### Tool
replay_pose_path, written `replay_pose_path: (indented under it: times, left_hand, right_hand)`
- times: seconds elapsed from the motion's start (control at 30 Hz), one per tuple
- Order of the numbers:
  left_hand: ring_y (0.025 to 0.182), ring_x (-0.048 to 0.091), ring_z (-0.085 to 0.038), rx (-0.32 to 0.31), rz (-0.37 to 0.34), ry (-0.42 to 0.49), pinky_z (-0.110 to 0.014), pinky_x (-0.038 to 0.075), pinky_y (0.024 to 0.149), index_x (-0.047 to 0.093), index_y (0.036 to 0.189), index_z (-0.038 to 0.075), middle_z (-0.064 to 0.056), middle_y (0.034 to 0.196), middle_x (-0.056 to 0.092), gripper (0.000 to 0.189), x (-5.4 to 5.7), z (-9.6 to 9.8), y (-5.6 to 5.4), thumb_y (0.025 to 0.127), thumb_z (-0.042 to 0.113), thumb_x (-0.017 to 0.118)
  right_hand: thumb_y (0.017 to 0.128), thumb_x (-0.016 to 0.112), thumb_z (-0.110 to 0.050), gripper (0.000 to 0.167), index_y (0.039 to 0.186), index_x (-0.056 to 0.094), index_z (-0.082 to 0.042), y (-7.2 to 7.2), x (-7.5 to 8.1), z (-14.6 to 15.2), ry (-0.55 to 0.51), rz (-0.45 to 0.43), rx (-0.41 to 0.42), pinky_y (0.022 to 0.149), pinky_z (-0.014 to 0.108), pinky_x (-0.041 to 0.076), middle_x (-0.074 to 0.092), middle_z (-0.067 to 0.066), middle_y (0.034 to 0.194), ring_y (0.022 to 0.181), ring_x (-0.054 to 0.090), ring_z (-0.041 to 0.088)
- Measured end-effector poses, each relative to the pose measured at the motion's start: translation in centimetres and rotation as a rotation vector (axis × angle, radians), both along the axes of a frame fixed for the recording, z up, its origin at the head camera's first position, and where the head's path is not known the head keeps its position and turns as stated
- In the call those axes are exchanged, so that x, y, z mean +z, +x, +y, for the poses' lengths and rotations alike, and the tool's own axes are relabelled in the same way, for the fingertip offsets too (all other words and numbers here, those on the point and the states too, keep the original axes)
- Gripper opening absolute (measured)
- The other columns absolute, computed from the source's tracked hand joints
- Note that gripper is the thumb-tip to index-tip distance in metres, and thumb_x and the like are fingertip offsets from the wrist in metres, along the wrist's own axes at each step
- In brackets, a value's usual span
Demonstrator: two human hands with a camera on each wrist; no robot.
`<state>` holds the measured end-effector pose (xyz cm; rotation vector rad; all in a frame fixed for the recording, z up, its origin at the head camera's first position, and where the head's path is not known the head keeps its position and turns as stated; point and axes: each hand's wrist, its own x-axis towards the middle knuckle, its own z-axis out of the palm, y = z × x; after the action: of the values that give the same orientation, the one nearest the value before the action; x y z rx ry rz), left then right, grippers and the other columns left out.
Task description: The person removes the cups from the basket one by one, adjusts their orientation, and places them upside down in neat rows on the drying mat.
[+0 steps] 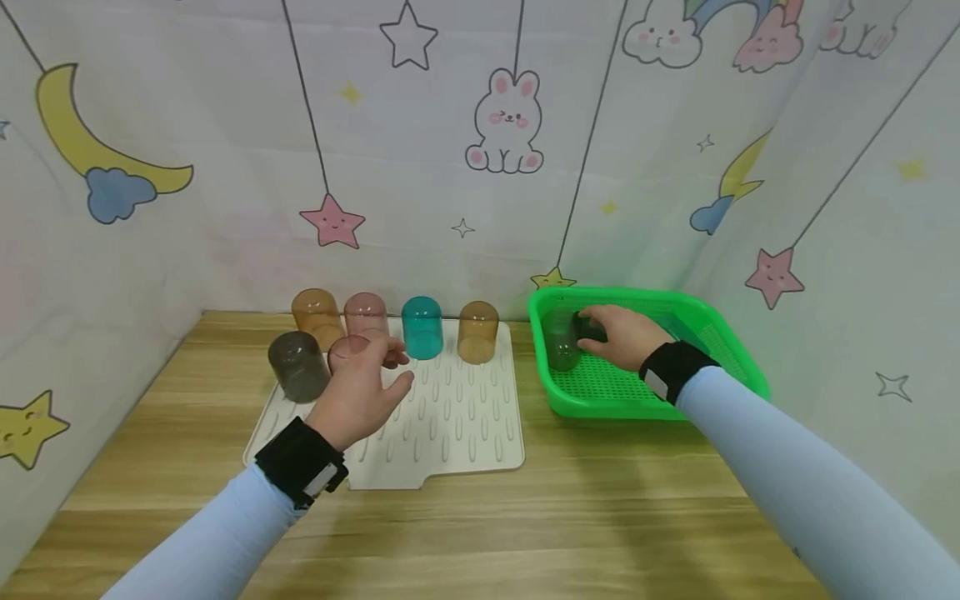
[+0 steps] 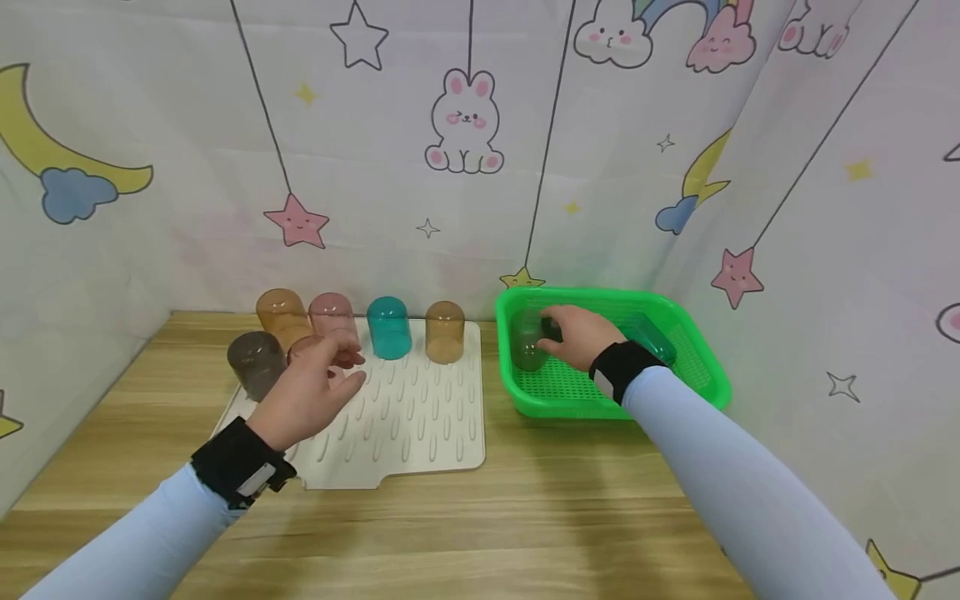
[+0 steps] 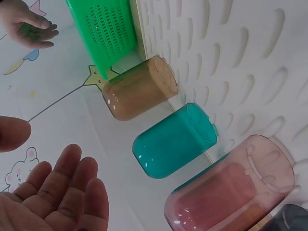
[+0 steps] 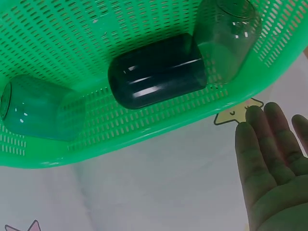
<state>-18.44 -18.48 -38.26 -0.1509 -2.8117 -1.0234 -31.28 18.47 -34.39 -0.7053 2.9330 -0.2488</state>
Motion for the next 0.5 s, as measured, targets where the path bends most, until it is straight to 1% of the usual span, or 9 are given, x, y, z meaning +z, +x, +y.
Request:
replay_pose_path:
  times: [0.17,0.33,0.5]
  left_hand:
    - [0.113,0.063,-0.033,0.005,-0.021,0.001,-0.047,0.060,0.092,0.049,0.133,0.006,-0.014,0.123,0.066,0.039,0.0,0.1,0.0,0.100,0.023,0.062]
    - [0.113,0.063,-0.032,-0.007,-0.004,-0.010,-0.047,0.059,0.093,0.049,0.132,0.006,-0.013,0.121,0.066,0.039,-0.1,0.1,0.0,0.100,0.024,0.063]
    - [0.112,0.063,-0.031,-0.018,0.011,-0.015,-0.047,0.059,0.092,0.050,0.131,0.006,-0.013,0.120,0.067,0.039,-0.1,0.1,0.2,0.099,0.024,0.064]
  right_hand:
    - [0.102,0.063,-0.035,0.062,0.151,0.044,-0.002,-1.0,-0.4,-0.2,0.043,-0.029,-0.040,0.105,0.057,0.049,0.058,0.024,0.142,0.128,0.058,0.042]
    - [0.102,0.061,-0.036,0.064,0.153,0.042,-0.002,-1.9,-0.9,-0.3,0.071,-0.053,-0.067,0.105,0.059,0.048,0.053,0.025,0.147,0.130,0.056,0.044]
    - [0.103,0.059,-0.039,0.068,0.154,0.038,-0.001,-2.8,-1.7,-0.5,0.104,-0.086,-0.094,0.102,0.058,0.050,0.056,0.027,0.143,0.125,0.059,0.044]
